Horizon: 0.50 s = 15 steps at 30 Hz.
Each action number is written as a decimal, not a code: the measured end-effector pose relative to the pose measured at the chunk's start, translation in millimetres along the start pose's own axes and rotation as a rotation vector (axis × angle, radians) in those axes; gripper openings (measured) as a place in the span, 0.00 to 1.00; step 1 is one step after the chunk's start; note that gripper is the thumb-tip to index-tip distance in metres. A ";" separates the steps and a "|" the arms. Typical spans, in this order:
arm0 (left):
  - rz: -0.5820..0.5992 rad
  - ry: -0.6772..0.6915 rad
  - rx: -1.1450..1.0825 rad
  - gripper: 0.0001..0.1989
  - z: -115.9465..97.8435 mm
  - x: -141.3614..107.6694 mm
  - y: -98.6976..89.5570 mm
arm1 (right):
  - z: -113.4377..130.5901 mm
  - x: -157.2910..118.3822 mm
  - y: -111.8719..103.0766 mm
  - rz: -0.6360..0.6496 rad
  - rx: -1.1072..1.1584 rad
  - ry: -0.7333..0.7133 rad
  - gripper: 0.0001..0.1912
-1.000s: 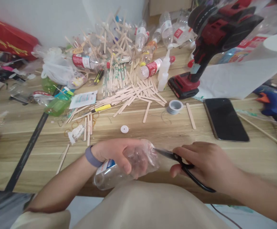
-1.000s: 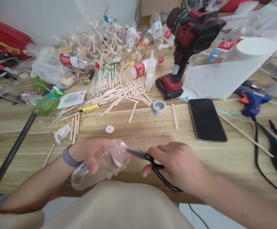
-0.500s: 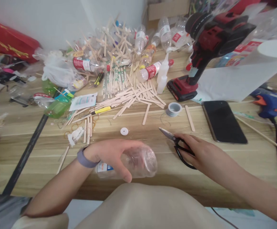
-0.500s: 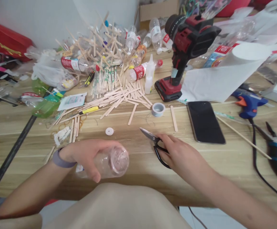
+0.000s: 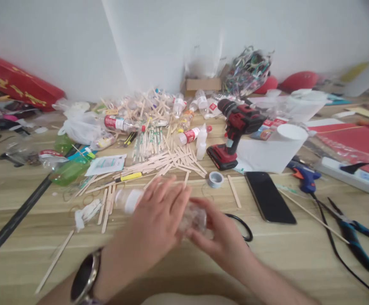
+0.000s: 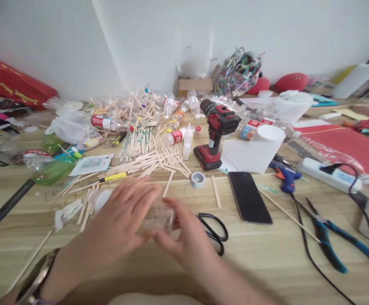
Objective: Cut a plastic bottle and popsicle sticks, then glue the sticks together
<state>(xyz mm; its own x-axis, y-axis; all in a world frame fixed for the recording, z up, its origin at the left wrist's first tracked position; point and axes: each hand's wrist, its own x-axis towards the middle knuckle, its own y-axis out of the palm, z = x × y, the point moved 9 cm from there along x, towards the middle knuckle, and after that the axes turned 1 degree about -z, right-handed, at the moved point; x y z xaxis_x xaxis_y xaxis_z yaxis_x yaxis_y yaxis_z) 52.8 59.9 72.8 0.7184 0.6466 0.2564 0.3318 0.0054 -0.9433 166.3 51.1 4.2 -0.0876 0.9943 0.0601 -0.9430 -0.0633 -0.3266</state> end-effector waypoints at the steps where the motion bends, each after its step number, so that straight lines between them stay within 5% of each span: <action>1: -0.187 -0.060 0.002 0.32 3.8 -5.0 -10.9 | -6.1 4.0 -7.4 -0.090 0.084 0.023 0.24; 4: -0.614 -0.440 -0.447 0.39 38.7 -34.8 -15.4 | -9.2 6.4 -19.2 -0.255 0.217 -0.003 0.24; 8: -0.575 -0.810 -1.600 0.40 54.9 -40.1 56.5 | 20.0 -4.8 12.2 -0.121 0.041 -0.260 0.37; 11: -0.686 -1.019 -1.911 0.34 61.0 -45.2 71.9 | 27.2 -7.6 24.2 0.032 -0.087 -0.413 0.38; 12: -0.738 -1.065 -1.930 0.32 65.7 -48.5 71.5 | 19.5 -0.8 12.0 0.008 -0.118 -0.375 0.31; 15: -0.798 -1.152 -1.939 0.21 77.8 -57.7 72.5 | -24.7 30.5 -80.9 -0.425 -0.193 -0.050 0.24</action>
<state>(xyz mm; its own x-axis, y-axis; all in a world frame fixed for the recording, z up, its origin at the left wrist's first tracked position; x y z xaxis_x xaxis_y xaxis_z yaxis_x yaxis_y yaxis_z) -12.1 82.4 -26.7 -0.0465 0.8721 -0.4871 0.7068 0.3733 0.6009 247.8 88.6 9.2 0.2733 0.9231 0.2705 -0.8224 0.3701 -0.4321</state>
